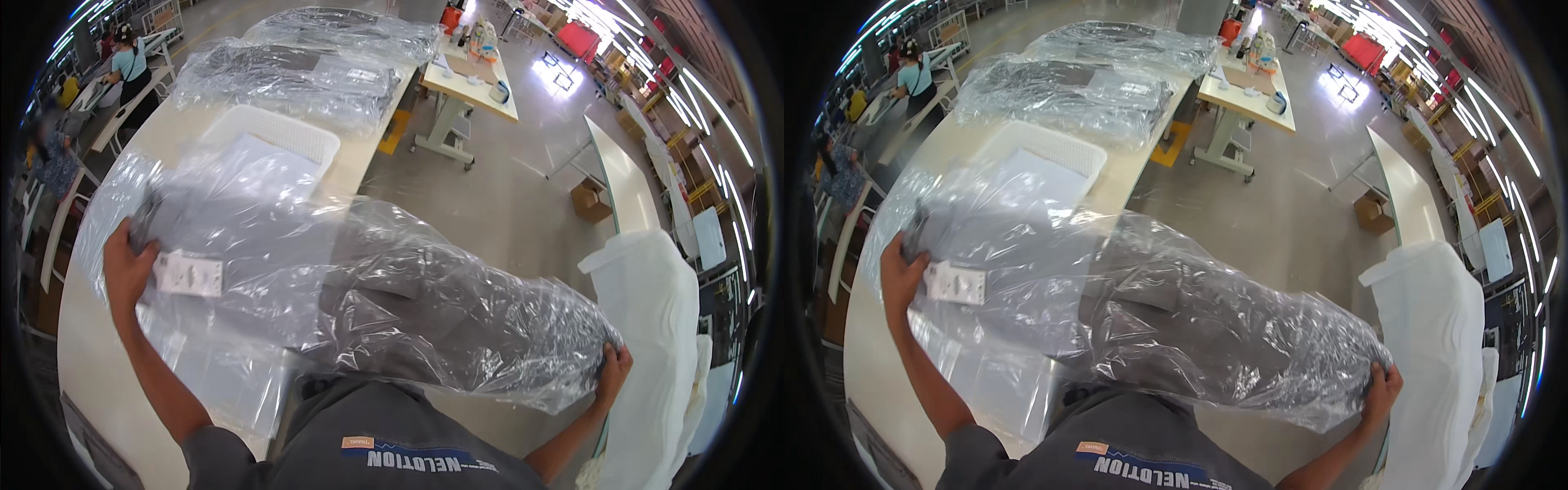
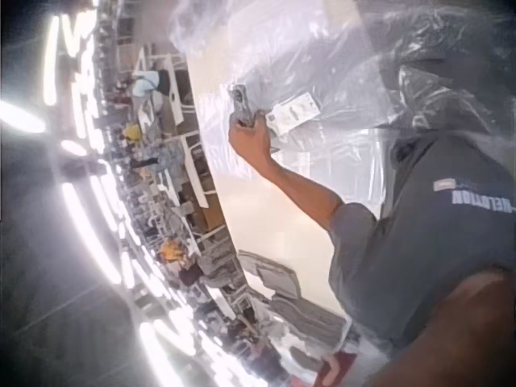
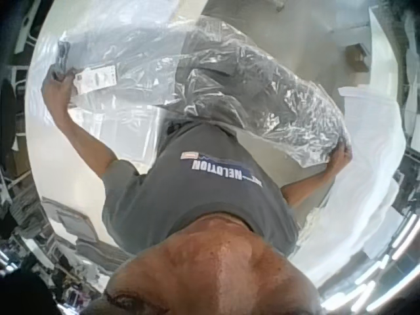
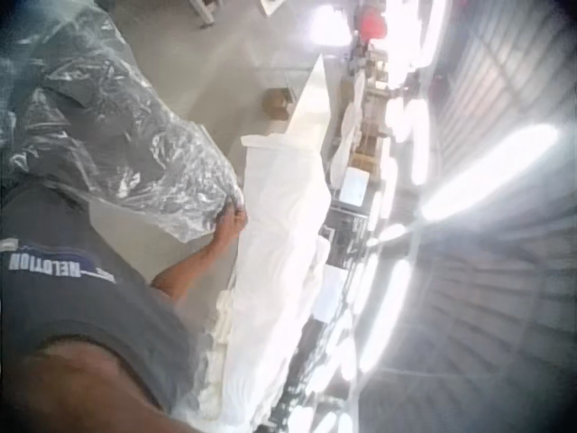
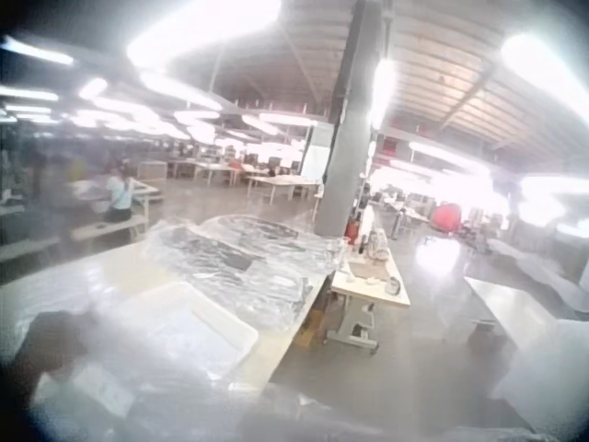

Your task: The person folds gray trousers and places them into clear plastic bags on a table. The person repeatedly picks up folded trousers, inserts them into bags, and stacks the packaged items. Other workers are visible in the background performing similar tasks.

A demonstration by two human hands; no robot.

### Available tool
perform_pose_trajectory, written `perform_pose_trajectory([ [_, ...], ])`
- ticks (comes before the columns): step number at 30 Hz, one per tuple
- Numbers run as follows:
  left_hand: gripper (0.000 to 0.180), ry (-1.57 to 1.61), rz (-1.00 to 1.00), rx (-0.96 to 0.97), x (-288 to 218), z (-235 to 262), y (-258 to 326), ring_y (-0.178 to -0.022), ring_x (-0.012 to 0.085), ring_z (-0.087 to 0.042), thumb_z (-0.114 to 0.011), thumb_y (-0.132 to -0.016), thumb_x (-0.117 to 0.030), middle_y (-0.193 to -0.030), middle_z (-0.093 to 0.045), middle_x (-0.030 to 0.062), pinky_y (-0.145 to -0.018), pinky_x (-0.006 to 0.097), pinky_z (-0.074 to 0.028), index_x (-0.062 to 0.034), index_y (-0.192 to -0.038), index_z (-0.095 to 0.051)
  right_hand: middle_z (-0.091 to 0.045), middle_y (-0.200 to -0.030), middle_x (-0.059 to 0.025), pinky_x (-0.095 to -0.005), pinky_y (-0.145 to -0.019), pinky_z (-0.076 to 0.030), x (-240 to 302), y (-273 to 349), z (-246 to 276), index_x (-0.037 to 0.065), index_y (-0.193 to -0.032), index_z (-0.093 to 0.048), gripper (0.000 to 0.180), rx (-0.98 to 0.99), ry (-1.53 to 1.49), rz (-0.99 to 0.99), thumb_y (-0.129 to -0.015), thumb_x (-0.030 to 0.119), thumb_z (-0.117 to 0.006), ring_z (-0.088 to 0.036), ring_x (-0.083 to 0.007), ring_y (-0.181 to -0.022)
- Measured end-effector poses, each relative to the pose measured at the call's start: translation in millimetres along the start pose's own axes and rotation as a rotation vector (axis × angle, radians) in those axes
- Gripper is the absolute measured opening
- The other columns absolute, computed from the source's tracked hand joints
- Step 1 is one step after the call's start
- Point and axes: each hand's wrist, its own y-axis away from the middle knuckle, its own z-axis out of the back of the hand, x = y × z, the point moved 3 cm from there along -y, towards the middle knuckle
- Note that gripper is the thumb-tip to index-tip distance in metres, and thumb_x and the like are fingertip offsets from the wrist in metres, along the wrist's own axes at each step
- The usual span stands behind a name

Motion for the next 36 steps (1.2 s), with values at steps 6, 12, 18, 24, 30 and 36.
perform_pose_trajectory([
  [6, 0.035, -0.027, -0.021, 0.286, -144.8, -168.4, -146.7, -0.081, 0.0367, -0.064, -0.070, -0.070, -0.024, -0.084, -0.066, 0.0157, -0.069, 0.045, -0.049, -0.0074, -0.100, -0.062, -0.063, -0.086, -0.0019, -0.0266, -0.073, -0.043, -4.2, -98.3, 2.3, -0.002, -0.096, -0.064, 0.017, -0.178, 0.029, -0.090, -0.090, 0.013, -0.060, -0.052, -0.0095, -0.077],
  [12, 0.032, -0.096, -0.013, 0.364, -210.7, -322.8, -224.8, -0.089, 0.0360, -0.066, -0.068, -0.070, -0.026, -0.090, -0.069, 0.0135, -0.075, 0.048, -0.052, -0.0122, -0.099, -0.063, -0.063, -0.090, -0.0045, -0.0295, -0.076, -0.044, -4.6, -269.7, -50.5, -0.003, -0.098, -0.063, 0.023, -0.158, 0.248, -0.024, -0.090, 0.018, -0.059, -0.053, -0.0131, -0.080],
  [18, 0.030, -0.139, 0.184, 0.397, -215.4, -414.5, -304.9, -0.088, 0.0356, -0.066, -0.068, -0.069, -0.023, -0.089, -0.069, 0.0149, -0.074, 0.048, -0.052, -0.0131, -0.097, -0.063, -0.063, -0.075, -0.0099, -0.0348, -0.053, -0.043, 91.8, -440.4, -156.3, -0.001, -0.101, -0.071, 0.032, -0.038, 0.143, 0.012, -0.084, 0.026, -0.069, -0.051, -0.0186, -0.062],
  [24, 0.032, -0.235, 0.302, 0.270, -152.1, -443.9, -444.1, -0.093, 0.0359, -0.065, -0.067, -0.070, -0.021, -0.095, -0.068, 0.0152, -0.076, 0.049, -0.051, -0.0127, -0.100, -0.062, -0.064, -0.091, -0.0107, -0.0348, -0.075, -0.046, 193.0, -587.3, -297.1, -0.006, -0.105, -0.061, 0.034, 0.047, 0.022, 0.110, -0.088, 0.024, -0.061, -0.057, -0.0207, -0.083],
  [30, 0.032, -0.381, 0.332, 0.096, -14.5, -442.3, -627.4, -0.100, 0.0350, -0.064, -0.066, -0.070, -0.019, -0.103, -0.068, 0.0151, -0.079, 0.048, -0.051, -0.0116, -0.102, -0.063, -0.065, -0.104, -0.0143, -0.0353, -0.083, -0.050, 296.8, -629.0, -488.8, -0.002, -0.111, -0.060, 0.034, 0.291, -0.250, 0.122, -0.087, 0.021, -0.063, -0.063, -0.0225, -0.092],
  [36, 0.084, -0.735, 0.318, -0.198, 132.9, -439.2, -779.3, -0.124, 0.0334, -0.050, -0.075, -0.070, -0.029, -0.133, -0.054, 0.0109, -0.098, 0.069, -0.031, -0.0261, -0.143, -0.034, -0.064, -0.106, -0.0119, -0.0355, -0.080, -0.052, 385.5, -557.9, -701.2, -0.001, -0.112, -0.060, 0.030, 0.501, -0.516, -0.106, -0.087, 0.015, -0.064, -0.063, -0.0225, -0.092],
])
